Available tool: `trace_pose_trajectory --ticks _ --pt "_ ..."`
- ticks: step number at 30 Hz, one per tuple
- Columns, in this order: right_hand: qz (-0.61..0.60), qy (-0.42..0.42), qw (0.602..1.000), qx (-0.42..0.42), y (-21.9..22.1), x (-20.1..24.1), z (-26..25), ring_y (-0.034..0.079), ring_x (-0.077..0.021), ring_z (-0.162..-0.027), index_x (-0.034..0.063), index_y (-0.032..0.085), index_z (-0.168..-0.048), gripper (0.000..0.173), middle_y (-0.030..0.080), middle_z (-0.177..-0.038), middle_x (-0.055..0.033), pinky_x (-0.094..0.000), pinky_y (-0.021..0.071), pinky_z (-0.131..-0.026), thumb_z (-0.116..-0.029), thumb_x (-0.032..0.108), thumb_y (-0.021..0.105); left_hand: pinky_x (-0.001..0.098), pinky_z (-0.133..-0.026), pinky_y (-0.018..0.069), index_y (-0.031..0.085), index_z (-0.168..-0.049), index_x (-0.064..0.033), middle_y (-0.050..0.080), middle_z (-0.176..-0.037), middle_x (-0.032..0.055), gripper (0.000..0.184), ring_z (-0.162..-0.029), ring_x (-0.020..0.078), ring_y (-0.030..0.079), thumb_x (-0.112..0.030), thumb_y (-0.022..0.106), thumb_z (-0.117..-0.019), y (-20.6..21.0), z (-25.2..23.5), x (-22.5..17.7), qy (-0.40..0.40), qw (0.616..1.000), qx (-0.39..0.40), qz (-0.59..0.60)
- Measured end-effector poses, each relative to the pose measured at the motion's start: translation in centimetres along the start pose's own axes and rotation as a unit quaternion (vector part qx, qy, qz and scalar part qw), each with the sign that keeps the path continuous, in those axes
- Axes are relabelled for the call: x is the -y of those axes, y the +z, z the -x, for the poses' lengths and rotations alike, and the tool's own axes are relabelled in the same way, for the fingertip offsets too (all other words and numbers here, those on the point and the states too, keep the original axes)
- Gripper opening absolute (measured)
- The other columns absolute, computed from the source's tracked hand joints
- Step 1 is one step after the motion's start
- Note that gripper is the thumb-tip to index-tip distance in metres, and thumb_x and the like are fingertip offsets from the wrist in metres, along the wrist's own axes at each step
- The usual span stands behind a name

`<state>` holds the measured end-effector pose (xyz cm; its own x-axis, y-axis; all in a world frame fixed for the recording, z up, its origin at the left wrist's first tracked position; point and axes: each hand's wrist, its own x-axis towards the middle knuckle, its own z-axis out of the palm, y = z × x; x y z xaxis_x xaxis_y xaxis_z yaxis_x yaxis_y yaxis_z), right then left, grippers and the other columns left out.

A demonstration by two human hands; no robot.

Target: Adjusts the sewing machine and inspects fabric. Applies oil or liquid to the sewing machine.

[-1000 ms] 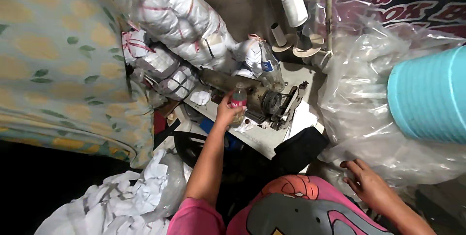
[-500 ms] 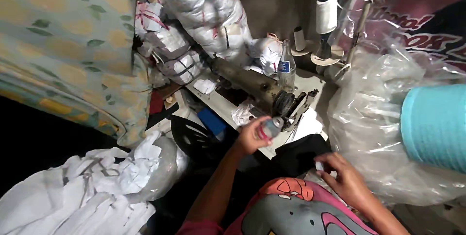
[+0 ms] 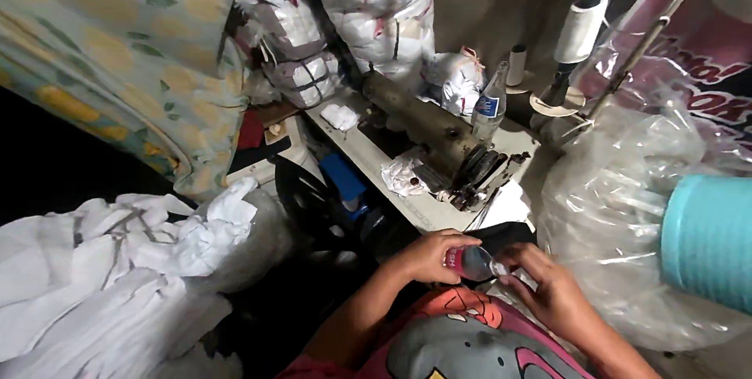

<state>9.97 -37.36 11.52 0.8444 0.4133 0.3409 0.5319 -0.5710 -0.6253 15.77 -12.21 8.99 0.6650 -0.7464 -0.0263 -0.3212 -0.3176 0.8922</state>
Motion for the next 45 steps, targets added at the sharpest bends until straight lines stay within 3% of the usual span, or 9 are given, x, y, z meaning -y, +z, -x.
trace_pose_trajectory --ticks 7,13,16,19,21,25,28,35,45 --pt "0.047 -0.095 0.994 0.034 -0.2 2.5 -0.4 0.067 -0.017 -0.105 0.0103 0.068 -0.106 0.015 0.07 -0.108 -0.0088 -0.0265 0.0562 -0.093 -0.1017 0.02 0.058 0.0461 -0.106 0.0483 0.062 -0.135 0.0048 0.064 -0.131 0.0238 0.067 -0.122 0.0314 0.062 0.001 0.079 -0.0705 -0.7 1.1 0.6 0.047 0.994 0.051 0.082" --pt "0.243 -0.024 0.969 -0.048 -0.1 2.8 -1.2 0.067 -0.0272 -0.058 0.003 0.065 -0.083 0.057 0.064 -0.069 -0.0115 -0.0415 0.0542 -0.048 -0.104 0.051 0.042 0.0421 -0.106 0.0496 0.062 -0.137 0.0032 0.065 -0.132 0.0209 0.068 -0.122 0.0279 0.063 -0.005 0.082 -0.0716 -0.1 0.7 -0.8 0.054 0.997 -0.016 0.06" --pt "0.226 -0.007 0.974 -0.013 -0.7 2.9 -1.2 0.072 -0.0314 -0.072 -0.0004 0.07 -0.098 0.059 0.07 -0.084 -0.0158 -0.0451 0.0594 -0.059 -0.1015 0.053 0.046 0.043 -0.107 0.0485 0.06 -0.137 0.0041 0.063 -0.134 0.0224 0.068 -0.123 0.0292 0.062 -0.004 0.082 -0.0736 -0.1 0.5 -1.3 0.033 0.998 -0.014 0.052" --pt "0.166 -0.02 0.986 0.028 -1.2 3.0 -0.8 0.071 -0.0309 -0.082 0.0008 0.068 -0.115 0.033 0.068 -0.1 -0.0183 -0.0431 0.0618 -0.068 -0.0924 0.024 0.062 0.0416 -0.107 0.0489 0.06 -0.14 0.0011 0.063 -0.133 0.0208 0.071 -0.123 0.0274 0.062 -0.003 0.082 -0.0722 -0.2 0.6 -0.8 0.052 0.996 -0.028 0.068" --pt "0.145 -0.01 0.989 0.021 -0.7 2.8 -0.4 0.07 -0.0279 -0.079 0.0005 0.066 -0.114 0.029 0.067 -0.099 -0.0169 -0.0405 0.0619 -0.069 -0.093 0.02 0.063 0.0421 -0.106 0.0499 0.06 -0.14 -0.0008 0.064 -0.132 0.0204 0.072 -0.122 0.0278 0.062 -0.002 0.082 -0.0717 -0.2 0.8 -1.0 0.058 0.996 -0.04 0.054" --pt "0.196 0.038 0.98 -0.008 0.4 2.4 0.0 0.067 -0.0267 -0.061 -0.0005 0.065 -0.097 0.061 0.066 -0.076 -0.0125 -0.0432 0.0567 -0.052 -0.1019 0.055 0.042 0.0493 -0.104 0.0493 0.065 -0.137 -0.0046 0.067 -0.128 0.0189 0.07 -0.12 0.0309 0.063 -0.003 0.082 -0.069 0.4 1.0 -1.4 0.068 0.992 -0.101 -0.018" --pt "0.24 0.073 0.968 -0.018 0.6 2.4 -0.1 0.064 -0.0291 -0.053 0.0001 0.064 -0.086 0.07 0.06 -0.064 -0.0118 -0.0456 0.0515 -0.045 -0.0995 0.063 0.038 0.0491 -0.104 0.0488 0.064 -0.138 -0.0052 0.066 -0.129 0.0182 0.07 -0.121 0.0303 0.063 -0.005 0.082 -0.0705 0.6 1.1 -1.3 0.053 0.992 -0.11 -0.029" --pt "0.178 0.014 0.984 0.021 0.1 2.0 0.5 0.071 -0.0308 -0.077 -0.0016 0.066 -0.111 0.067 0.068 -0.096 -0.0185 -0.0448 0.0606 -0.063 -0.1032 0.058 0.038 0.0436 -0.105 0.0501 0.061 -0.14 -0.002 0.064 -0.132 0.0204 0.071 -0.122 0.0287 0.063 -0.002 0.081 -0.0729 -0.4 1.1 -1.5 0.036 0.998 -0.019 0.038" --pt "0.17 -0.002 0.985 0.027 0.9 1.0 0.8 0.067 -0.0293 -0.071 0.0045 0.066 -0.091 0.07 0.063 -0.083 -0.0141 -0.0436 0.0572 -0.057 -0.1048 0.06 0.027 0.0426 -0.105 0.0499 0.06 -0.142 -0.0051 0.064 -0.131 0.0192 0.07 -0.12 0.0276 0.063 -0.007 0.083 -0.0761 0.0 1.0 -1.1 0.009 1.0 0.009 0.028"
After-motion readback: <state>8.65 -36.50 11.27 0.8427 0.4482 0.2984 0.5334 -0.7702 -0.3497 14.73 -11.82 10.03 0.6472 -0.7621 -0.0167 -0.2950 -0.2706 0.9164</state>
